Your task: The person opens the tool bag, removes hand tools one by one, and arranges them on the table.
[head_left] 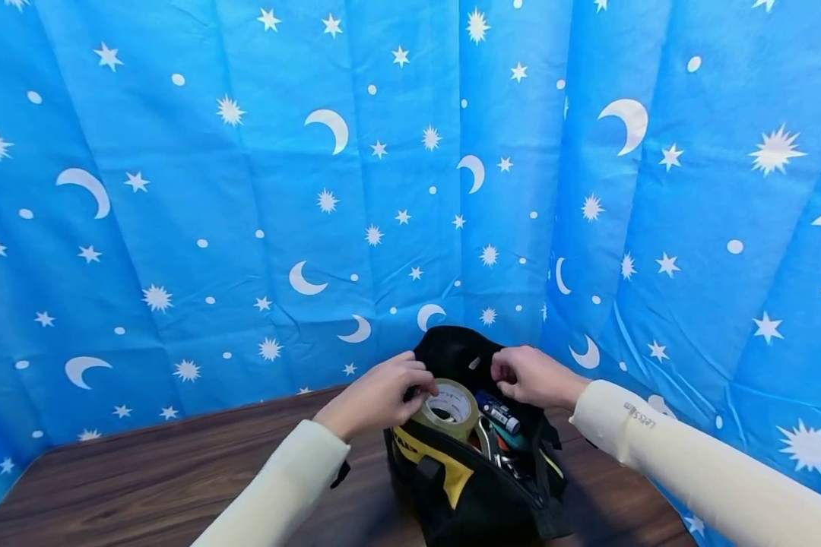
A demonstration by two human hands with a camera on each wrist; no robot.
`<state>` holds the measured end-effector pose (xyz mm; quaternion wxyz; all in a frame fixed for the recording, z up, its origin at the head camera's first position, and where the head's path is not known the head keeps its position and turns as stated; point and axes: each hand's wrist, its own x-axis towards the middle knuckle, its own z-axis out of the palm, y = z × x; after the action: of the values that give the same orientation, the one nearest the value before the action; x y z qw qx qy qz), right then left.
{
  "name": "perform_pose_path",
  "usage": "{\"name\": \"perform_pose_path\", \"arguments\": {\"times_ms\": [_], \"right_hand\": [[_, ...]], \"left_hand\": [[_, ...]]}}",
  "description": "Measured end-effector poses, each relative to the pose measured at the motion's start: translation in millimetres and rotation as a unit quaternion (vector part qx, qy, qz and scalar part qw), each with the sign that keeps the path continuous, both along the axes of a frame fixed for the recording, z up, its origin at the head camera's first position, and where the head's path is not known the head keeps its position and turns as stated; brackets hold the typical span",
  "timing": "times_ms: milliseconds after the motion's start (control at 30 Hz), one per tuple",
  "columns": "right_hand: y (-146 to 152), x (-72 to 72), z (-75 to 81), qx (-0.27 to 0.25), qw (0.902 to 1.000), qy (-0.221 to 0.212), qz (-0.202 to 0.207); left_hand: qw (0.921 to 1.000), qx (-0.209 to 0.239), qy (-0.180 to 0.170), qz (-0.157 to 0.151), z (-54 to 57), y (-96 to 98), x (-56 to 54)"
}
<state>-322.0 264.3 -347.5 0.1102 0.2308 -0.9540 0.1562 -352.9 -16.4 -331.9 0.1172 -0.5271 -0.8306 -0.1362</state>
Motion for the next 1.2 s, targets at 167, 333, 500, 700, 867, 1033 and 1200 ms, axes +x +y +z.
{"name": "perform_pose_path", "arguments": {"times_ms": [167, 333, 500, 700, 867, 1033, 1200], "right_hand": [[2.5, 2.0, 0.1, -0.003, 0.9905, 0.120, -0.068], [3.6, 3.9, -0.5, 0.000, 0.9812, 0.141, -0.132], [5.2, 8.4, -3.7, -0.017, 0.9789, 0.097, -0.179], [12.0, 10.3, -10.0, -0.050, 0.9775, 0.033, -0.202], [22.1, 10.1, -15.1, -0.118, 0.9739, -0.004, -0.194], [31.2, 13.5, -23.3, -0.172, 0.9668, 0.001, -0.189], [39.6, 13.9, -31.0, -0.220, 0.9614, 0.015, -0.165]], "left_hand": [[0.9912, -0.115, -0.058, 0.030, -0.1, 37.2, -10.3], [0.9707, -0.205, -0.090, 0.086, -20.0, 56.2, -14.5], [0.9602, -0.230, -0.075, 0.140, -26.7, 62.0, -11.1], [0.9570, -0.241, -0.078, 0.140, -27.0, 61.9, -10.8], [0.9593, -0.243, -0.058, 0.131, -29.5, 60.7, -9.5], [0.9680, -0.226, -0.009, 0.109, -35.0, 59.7, -9.5], [0.9712, -0.214, 0.003, 0.105, -36.0, 58.0, -12.7]]}}
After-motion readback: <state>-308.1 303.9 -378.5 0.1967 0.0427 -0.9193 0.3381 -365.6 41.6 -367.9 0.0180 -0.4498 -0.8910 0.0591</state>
